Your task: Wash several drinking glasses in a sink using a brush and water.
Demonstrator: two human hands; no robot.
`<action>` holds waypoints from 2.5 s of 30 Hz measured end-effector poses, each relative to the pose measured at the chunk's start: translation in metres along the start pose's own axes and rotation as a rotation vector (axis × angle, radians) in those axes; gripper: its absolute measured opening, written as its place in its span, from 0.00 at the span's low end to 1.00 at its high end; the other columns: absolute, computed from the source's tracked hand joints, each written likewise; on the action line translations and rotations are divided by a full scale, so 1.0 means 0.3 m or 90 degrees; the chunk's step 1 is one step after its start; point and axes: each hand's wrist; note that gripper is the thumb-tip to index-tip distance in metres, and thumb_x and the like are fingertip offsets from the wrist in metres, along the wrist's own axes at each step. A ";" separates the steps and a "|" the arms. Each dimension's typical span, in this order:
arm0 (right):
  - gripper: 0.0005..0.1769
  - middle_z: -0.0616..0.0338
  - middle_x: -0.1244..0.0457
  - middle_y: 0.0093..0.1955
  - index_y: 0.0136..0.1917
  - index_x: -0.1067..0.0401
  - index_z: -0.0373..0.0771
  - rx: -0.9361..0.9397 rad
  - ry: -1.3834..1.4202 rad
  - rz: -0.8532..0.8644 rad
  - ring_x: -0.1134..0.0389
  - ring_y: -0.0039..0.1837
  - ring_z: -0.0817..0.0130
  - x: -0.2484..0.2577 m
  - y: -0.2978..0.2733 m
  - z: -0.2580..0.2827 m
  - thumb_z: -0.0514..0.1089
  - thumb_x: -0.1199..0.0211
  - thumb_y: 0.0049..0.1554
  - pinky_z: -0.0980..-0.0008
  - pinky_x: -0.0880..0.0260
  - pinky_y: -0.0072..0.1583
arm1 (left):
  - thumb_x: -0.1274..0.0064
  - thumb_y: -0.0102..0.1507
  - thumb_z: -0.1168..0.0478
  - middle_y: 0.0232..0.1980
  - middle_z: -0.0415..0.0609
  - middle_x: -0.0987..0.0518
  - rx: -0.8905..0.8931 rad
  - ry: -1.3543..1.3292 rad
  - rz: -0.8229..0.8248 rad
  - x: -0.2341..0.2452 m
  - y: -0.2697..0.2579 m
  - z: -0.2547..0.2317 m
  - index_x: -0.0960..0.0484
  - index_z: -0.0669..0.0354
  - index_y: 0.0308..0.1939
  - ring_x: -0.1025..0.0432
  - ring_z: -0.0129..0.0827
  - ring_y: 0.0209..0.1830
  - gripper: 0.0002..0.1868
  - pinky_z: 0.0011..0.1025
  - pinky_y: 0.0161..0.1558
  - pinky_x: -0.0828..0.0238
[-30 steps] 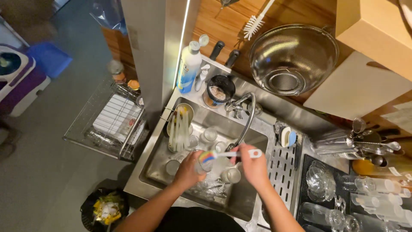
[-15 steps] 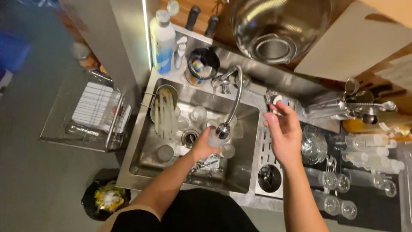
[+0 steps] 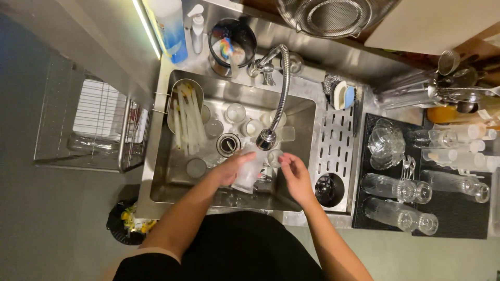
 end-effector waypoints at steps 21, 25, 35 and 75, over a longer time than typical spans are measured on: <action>0.11 0.54 0.31 0.37 0.41 0.23 0.38 -0.018 -0.605 0.286 0.27 0.41 0.63 -0.178 0.303 -0.106 0.44 0.42 0.56 0.65 0.27 0.46 | 0.31 0.45 0.62 0.53 0.62 0.19 -0.263 0.922 -0.300 -0.114 -0.111 -0.058 0.47 0.57 0.77 0.24 0.56 0.51 0.59 0.46 0.50 0.26; 0.10 0.47 0.29 0.35 0.39 0.20 0.37 -0.053 -0.610 0.181 0.24 0.40 0.55 -0.174 0.228 0.010 0.45 0.38 0.51 0.59 0.23 0.46 | 0.29 0.41 0.62 0.53 0.66 0.21 -0.158 0.902 -0.200 -0.110 -0.124 -0.155 0.58 0.61 0.79 0.25 0.58 0.52 0.69 0.45 0.53 0.27; 0.23 0.45 0.29 0.40 0.41 0.22 0.37 -0.256 -0.638 0.391 0.33 0.37 0.56 -0.094 0.217 -0.054 0.58 0.43 0.62 0.58 0.36 0.38 | 0.31 0.44 0.58 0.52 0.59 0.20 -0.378 0.984 -0.179 -0.106 -0.114 -0.022 0.32 0.58 0.66 0.27 0.57 0.54 0.46 0.50 0.55 0.32; 0.27 0.53 0.36 0.40 0.58 0.35 0.39 -0.244 0.058 -0.238 0.40 0.31 0.66 -0.049 -0.095 -0.029 0.61 0.37 0.59 0.70 0.40 0.31 | 0.45 0.62 0.55 0.48 0.46 0.22 0.006 -0.027 -0.274 -0.193 0.090 0.021 0.26 0.54 0.53 0.27 0.38 0.48 0.17 0.42 0.45 0.28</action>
Point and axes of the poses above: each hand's wrist, its own y-axis towards the middle knuckle, its own x-axis out of the back of the hand, z = x × y
